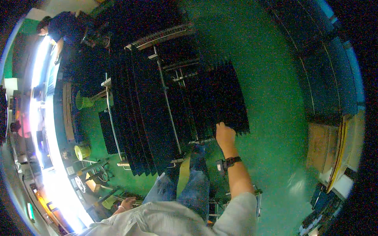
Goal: Sorting and organizing blue and patterned industrial sheets into vertical drying or storage racks.
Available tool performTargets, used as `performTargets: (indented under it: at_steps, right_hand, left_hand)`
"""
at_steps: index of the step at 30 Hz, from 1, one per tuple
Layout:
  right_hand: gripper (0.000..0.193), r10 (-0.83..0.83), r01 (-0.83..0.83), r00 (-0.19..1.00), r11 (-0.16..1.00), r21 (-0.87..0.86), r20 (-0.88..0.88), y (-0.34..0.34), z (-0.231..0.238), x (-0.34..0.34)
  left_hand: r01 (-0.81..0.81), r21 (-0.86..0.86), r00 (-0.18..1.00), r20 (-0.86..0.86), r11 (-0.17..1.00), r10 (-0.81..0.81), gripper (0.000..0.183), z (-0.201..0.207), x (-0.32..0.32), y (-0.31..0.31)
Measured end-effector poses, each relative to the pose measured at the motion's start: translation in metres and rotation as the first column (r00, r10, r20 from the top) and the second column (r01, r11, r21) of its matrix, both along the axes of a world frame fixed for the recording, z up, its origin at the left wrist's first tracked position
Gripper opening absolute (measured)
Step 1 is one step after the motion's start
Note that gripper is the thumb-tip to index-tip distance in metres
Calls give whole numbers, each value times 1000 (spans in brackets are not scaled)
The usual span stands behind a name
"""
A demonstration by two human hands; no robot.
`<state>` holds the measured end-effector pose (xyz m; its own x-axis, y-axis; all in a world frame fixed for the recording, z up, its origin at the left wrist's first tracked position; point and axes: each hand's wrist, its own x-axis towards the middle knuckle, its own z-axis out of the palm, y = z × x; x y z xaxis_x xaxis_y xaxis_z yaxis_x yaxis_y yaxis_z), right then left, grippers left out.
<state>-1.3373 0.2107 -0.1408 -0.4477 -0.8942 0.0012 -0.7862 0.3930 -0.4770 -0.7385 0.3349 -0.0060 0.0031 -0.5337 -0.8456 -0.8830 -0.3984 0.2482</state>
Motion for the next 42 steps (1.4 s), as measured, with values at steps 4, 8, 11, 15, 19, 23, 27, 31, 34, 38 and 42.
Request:
performTargets:
  at_steps: [4,8,11,15,19,23,27,31,34,38,42]
  right_hand:
    - [21,20,-20,1000,999,44,10,-11,4,9]
    - [19,12,-12,1000,1000,11,13,-11,-5,5]
    - [18,26,-23,999,994,102,-28,-19,-7,6]
    - [18,17,-17,1000,996,82,5,-32,-5,8]
    - [20,31,-27,999,992,122,-30,-41,-20,7]
    - [28,86,-71,996,911,406,-18,-44,-31,7]
    - [36,47,-51,999,943,329,21,-60,2,15]
    - [39,106,-97,994,959,267,-21,-64,21,15]
    - [34,118,-101,991,964,246,-56,-67,25,23]
    - [21,113,-92,919,993,-71,379,-90,71,45]
    - [19,242,-144,589,970,-195,771,-115,193,107]
  left_hand:
    - [-338,50,940,59,940,335,33,-13,17,8]
    - [42,35,999,-11,999,-42,32,-4,-2,-5]
    - [-122,39,992,-34,992,123,32,-1,-9,-6]
    - [-294,46,955,-32,955,296,33,-4,-2,-5]
    - [-405,78,913,88,911,398,34,-5,-16,-15]
    - [-108,12,994,-3,994,108,32,5,-30,-24]
    - [-445,52,895,-16,894,446,31,7,-44,-23]
    - [-626,114,770,-70,772,635,33,-15,-32,-11]
    - [-267,40,959,-84,963,269,34,-17,-29,-12]
    - [-257,-19,965,-66,966,255,34,4,-52,-18]
    - [357,-148,934,41,922,-355,29,-36,-9,14]
